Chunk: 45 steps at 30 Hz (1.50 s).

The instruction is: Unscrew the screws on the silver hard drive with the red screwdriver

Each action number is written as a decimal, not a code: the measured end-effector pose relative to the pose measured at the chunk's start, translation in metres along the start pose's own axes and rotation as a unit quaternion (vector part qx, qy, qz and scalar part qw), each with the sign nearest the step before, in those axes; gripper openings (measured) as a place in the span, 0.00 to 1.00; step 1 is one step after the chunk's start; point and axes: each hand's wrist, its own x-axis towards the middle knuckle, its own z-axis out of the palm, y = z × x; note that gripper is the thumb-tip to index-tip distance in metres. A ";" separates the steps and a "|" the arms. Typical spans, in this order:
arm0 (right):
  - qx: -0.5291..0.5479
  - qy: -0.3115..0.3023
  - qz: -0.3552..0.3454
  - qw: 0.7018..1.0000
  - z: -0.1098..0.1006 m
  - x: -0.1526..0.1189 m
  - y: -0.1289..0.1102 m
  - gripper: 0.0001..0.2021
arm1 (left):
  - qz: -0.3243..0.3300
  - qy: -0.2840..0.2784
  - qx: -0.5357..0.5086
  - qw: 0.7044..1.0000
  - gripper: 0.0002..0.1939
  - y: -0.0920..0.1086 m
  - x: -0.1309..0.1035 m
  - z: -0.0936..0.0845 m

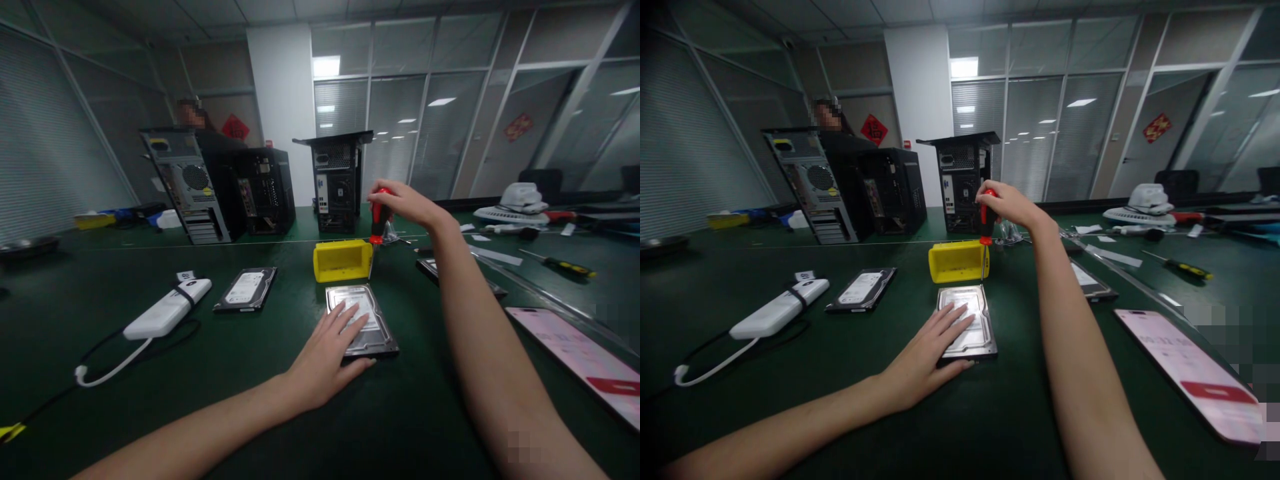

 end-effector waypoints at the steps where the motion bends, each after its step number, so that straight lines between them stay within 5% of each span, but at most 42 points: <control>1: 0.005 -0.003 -0.005 1.000 0.000 0.000 0.000 0.10 | -0.001 -0.001 0.001 1.000 0.34 0.001 0.000 -0.001; 8: -0.012 0.003 -0.010 1.000 0.002 -0.001 -0.003 0.12 | -0.012 0.117 -0.013 0.993 0.19 0.012 -0.001 -0.009; 13: 0.022 -0.026 -0.008 0.999 -0.001 0.002 0.003 0.09 | -0.041 0.184 -0.040 0.981 0.11 -0.001 0.031 -0.017; 19: 0.021 -0.043 -0.014 0.999 -0.002 0.000 -0.003 0.14 | -0.050 0.172 0.033 0.983 0.12 -0.023 0.098 -0.018; 23: -0.001 -0.048 -0.003 0.999 -0.004 -0.003 -0.009 0.14 | -0.093 0.135 0.053 0.985 0.20 -0.021 0.119 -0.007; 36: -0.028 -0.060 -0.001 0.998 -0.008 -0.004 -0.015 0.16 | -0.136 0.191 0.092 0.968 0.15 -0.016 0.128 0.001; 45: -0.036 -0.051 -0.018 0.998 -0.006 -0.005 -0.020 0.14 | -0.124 0.155 0.031 0.980 0.17 -0.022 0.132 0.000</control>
